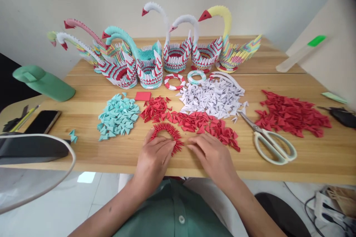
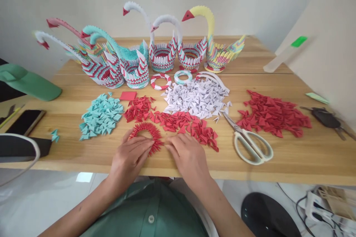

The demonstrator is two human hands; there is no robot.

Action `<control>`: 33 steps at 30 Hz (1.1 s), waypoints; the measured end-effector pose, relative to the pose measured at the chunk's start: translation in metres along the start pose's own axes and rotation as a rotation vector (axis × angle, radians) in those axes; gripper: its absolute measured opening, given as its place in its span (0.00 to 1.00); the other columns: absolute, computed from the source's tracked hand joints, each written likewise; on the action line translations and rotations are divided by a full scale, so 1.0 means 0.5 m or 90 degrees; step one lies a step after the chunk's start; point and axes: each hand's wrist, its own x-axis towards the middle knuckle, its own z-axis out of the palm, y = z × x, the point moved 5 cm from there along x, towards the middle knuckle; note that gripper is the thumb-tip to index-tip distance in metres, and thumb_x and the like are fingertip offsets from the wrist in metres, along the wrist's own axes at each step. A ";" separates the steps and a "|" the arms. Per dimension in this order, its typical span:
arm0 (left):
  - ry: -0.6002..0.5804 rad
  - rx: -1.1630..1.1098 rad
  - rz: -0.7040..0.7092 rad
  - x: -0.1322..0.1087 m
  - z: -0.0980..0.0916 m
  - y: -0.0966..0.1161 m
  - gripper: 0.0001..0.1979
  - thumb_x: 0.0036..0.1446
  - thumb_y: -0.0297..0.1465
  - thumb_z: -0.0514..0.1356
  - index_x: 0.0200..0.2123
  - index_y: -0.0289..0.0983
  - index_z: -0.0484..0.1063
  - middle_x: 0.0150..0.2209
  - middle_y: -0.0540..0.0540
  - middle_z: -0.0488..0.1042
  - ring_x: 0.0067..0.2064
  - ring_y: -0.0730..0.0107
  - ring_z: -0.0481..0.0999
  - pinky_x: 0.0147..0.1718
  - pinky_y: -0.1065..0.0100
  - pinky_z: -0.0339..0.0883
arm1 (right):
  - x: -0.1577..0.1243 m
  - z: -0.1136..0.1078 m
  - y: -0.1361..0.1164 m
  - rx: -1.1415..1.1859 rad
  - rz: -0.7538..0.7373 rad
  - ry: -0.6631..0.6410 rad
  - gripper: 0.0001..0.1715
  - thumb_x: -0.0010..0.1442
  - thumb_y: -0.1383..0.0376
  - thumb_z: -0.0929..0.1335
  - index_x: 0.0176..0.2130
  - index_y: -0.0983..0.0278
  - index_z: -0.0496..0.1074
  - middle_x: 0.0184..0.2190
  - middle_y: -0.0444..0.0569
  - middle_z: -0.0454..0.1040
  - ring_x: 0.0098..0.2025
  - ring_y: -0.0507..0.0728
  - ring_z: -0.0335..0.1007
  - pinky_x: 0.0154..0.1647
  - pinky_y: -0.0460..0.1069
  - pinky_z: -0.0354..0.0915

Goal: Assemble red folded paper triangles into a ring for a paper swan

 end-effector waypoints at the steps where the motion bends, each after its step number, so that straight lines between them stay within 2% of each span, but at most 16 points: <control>1: -0.001 -0.001 -0.001 -0.001 0.001 -0.001 0.10 0.65 0.23 0.56 0.42 0.39 0.76 0.39 0.48 0.83 0.41 0.65 0.81 0.65 0.48 0.55 | -0.001 -0.004 0.003 -0.002 0.002 0.006 0.11 0.70 0.64 0.63 0.40 0.61 0.75 0.34 0.49 0.78 0.38 0.58 0.74 0.39 0.52 0.66; 11: 0.011 0.009 0.009 -0.007 0.003 0.000 0.10 0.64 0.22 0.57 0.44 0.38 0.76 0.40 0.48 0.83 0.42 0.65 0.81 0.64 0.49 0.56 | 0.016 0.016 -0.016 -0.061 -0.044 -0.004 0.13 0.71 0.66 0.62 0.38 0.63 0.74 0.32 0.49 0.76 0.36 0.57 0.72 0.39 0.52 0.66; 16: 0.018 0.009 0.004 -0.007 0.002 -0.002 0.11 0.65 0.21 0.56 0.44 0.38 0.76 0.39 0.48 0.83 0.42 0.66 0.81 0.64 0.50 0.57 | 0.013 0.015 -0.015 -0.036 -0.052 -0.020 0.11 0.70 0.67 0.62 0.38 0.62 0.74 0.34 0.49 0.76 0.37 0.57 0.72 0.38 0.51 0.66; 33: 0.014 0.015 0.016 -0.008 0.003 -0.002 0.09 0.65 0.21 0.57 0.42 0.35 0.76 0.39 0.48 0.83 0.42 0.68 0.81 0.65 0.57 0.53 | 0.008 0.023 -0.019 -0.059 -0.074 -0.003 0.11 0.69 0.68 0.63 0.36 0.65 0.72 0.32 0.49 0.74 0.35 0.56 0.70 0.36 0.50 0.64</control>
